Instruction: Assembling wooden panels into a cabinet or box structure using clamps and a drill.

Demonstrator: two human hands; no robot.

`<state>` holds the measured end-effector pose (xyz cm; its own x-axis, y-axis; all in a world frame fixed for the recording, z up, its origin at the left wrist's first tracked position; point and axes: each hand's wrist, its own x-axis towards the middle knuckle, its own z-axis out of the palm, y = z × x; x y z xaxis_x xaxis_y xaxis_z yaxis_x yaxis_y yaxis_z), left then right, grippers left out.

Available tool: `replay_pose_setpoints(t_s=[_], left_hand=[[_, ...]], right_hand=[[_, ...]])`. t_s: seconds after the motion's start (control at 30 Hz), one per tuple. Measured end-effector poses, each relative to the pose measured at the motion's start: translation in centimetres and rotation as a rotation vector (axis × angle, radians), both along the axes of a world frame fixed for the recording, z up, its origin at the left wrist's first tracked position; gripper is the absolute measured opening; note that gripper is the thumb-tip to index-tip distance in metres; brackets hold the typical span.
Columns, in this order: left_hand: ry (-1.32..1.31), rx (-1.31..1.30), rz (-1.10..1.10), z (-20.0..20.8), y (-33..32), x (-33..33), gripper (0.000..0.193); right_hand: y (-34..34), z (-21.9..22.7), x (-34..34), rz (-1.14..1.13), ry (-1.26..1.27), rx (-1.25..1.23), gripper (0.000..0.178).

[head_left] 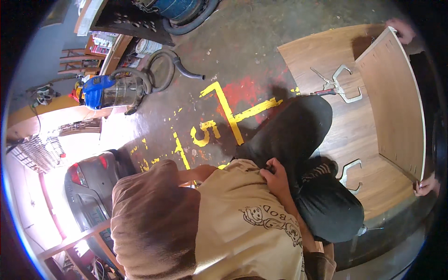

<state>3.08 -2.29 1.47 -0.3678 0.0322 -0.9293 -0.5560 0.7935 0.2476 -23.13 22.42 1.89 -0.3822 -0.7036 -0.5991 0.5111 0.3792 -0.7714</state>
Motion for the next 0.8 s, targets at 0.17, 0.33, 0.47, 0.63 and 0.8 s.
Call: replay_pose_setpoints(t_s=[0.17, 0.33, 0.47, 0.63, 0.8], left_hand=[[-0.16, 0.107, 0.402, -0.1, 0.2, -0.3, 0.044], [-0.337, 0.305, 1.074, -0.1, 0.7, -0.2, 0.048], [-0.39, 0.37, 1.283, -0.5, 0.5, 0.1, 0.051], [-0.372, 0.403, 1.245, -0.7, -0.2, 0.1, 0.05], [-0.299, 0.348, 0.913, -0.5, -0.9, -0.8, 0.049]], right_hand=[[0.0, 0.7, -0.2, 0.004, 0.159, -0.027, 0.028], [0.2, -0.5, 0.4, 0.009, 0.167, -0.047, 0.028], [-0.2, -0.4, 0.6, -0.003, 0.17, -0.041, 0.028], [-0.3, -0.3, 0.6, 0.033, 0.204, -0.061, 0.028], [-0.4, -0.2, 0.7, 0.059, 0.226, -0.051, 0.028]])
